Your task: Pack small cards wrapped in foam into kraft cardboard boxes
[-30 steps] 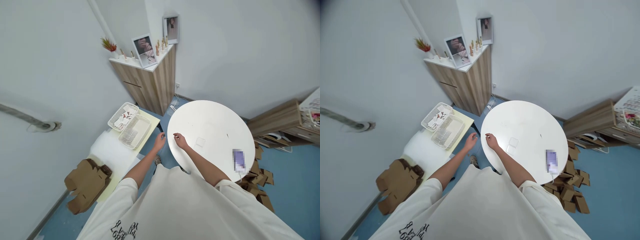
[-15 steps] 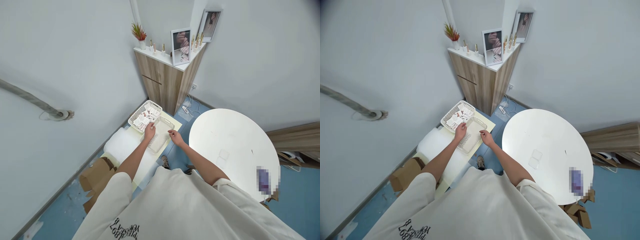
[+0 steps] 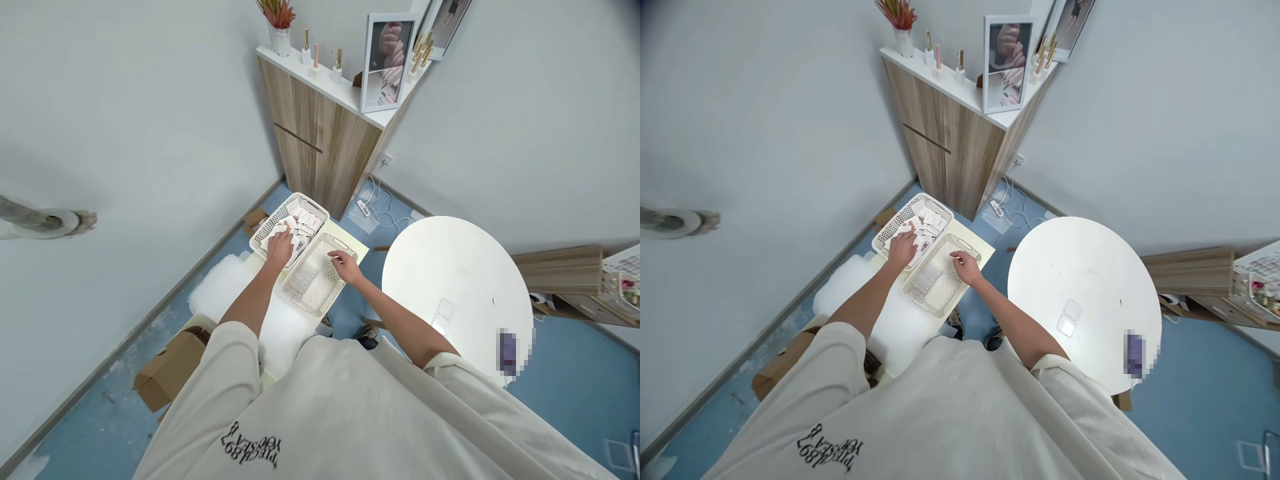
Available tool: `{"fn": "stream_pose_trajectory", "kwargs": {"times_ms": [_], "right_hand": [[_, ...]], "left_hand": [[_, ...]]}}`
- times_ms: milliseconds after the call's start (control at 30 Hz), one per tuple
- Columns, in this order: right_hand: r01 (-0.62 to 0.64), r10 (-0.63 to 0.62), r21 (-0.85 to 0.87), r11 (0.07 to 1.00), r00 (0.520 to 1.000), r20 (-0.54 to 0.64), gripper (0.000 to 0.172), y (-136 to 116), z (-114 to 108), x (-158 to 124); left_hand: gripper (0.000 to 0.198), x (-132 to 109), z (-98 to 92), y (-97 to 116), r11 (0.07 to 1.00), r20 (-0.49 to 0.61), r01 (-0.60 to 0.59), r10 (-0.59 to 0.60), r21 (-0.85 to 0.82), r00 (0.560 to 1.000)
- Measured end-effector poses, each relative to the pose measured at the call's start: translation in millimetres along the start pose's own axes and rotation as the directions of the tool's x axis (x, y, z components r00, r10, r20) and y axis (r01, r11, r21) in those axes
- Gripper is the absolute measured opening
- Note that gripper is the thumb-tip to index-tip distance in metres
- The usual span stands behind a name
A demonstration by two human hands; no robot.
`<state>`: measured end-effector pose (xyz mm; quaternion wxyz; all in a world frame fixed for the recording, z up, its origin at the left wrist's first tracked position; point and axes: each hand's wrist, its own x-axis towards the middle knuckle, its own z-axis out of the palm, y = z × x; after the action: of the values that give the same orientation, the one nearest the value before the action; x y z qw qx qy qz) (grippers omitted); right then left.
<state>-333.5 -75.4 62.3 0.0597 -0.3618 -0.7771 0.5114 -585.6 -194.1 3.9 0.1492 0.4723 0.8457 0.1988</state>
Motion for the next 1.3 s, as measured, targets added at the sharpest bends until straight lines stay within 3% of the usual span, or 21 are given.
{"fn": "stream_pose_trajectory", "kwargs": {"times_ms": [100,300,500,800,933,1033,1100,1200,1300], "right_hand": [[-0.016,0.016,-0.009,1.0,1.0,0.0,0.031,1.0,-0.7,5.1],[-0.043,0.043,-0.019,0.999,0.999,0.026,0.031,3.0,-1.4,9.7],[-0.035,0.035,-0.01,0.999,0.998,0.061,0.03,3.4,2.4,9.7],[0.0,-0.004,0.034,0.999,0.995,0.102,0.03,6.8,6.2,3.5],[0.012,-0.019,0.071,0.997,0.995,0.096,0.031,10.2,1.8,-3.9],[0.032,-0.04,0.116,0.993,0.997,0.065,0.031,19.5,-7.2,-10.5],[0.037,-0.042,0.16,0.987,0.999,0.03,0.032,28.4,-17.2,-16.4],[0.026,-0.013,0.231,0.973,0.998,-0.055,0.031,44.5,-39.8,-30.0],[-0.004,0.064,0.3,0.954,0.98,-0.189,0.034,65.8,-73.0,-53.2]], "left_hand": [[0.024,10.5,1.4,-2.5,0.999,0.045,-0.041,0.042,-0.014,0.998],[0.021,23.9,13.2,-2.6,0.992,0.048,0.017,-0.011,-0.125,0.999],[0.016,20.3,14.7,2.6,0.998,0.081,0.032,-0.027,-0.062,0.996],[0.03,1.3,-15.9,18.8,0.996,-0.002,0.003,-0.002,0.087,1.0],[0.03,-5.7,-35.9,32.6,0.998,-0.127,0.058,-0.055,0.018,0.99],[0.027,-4.9,-39.8,54.3,0.969,-0.249,0.106,-0.162,-0.224,0.955],[0.027,-2.3,-32.0,77.8,0.888,-0.253,0.107,-0.24,-0.447,0.937],[0.025,-1.4,-4.3,127.9,0.707,-0.139,0.106,-0.28,-0.699,0.95],[0.025,-10.8,35.2,191.0,0.579,-0.031,0.124,-0.25,-0.806,0.968]]}}
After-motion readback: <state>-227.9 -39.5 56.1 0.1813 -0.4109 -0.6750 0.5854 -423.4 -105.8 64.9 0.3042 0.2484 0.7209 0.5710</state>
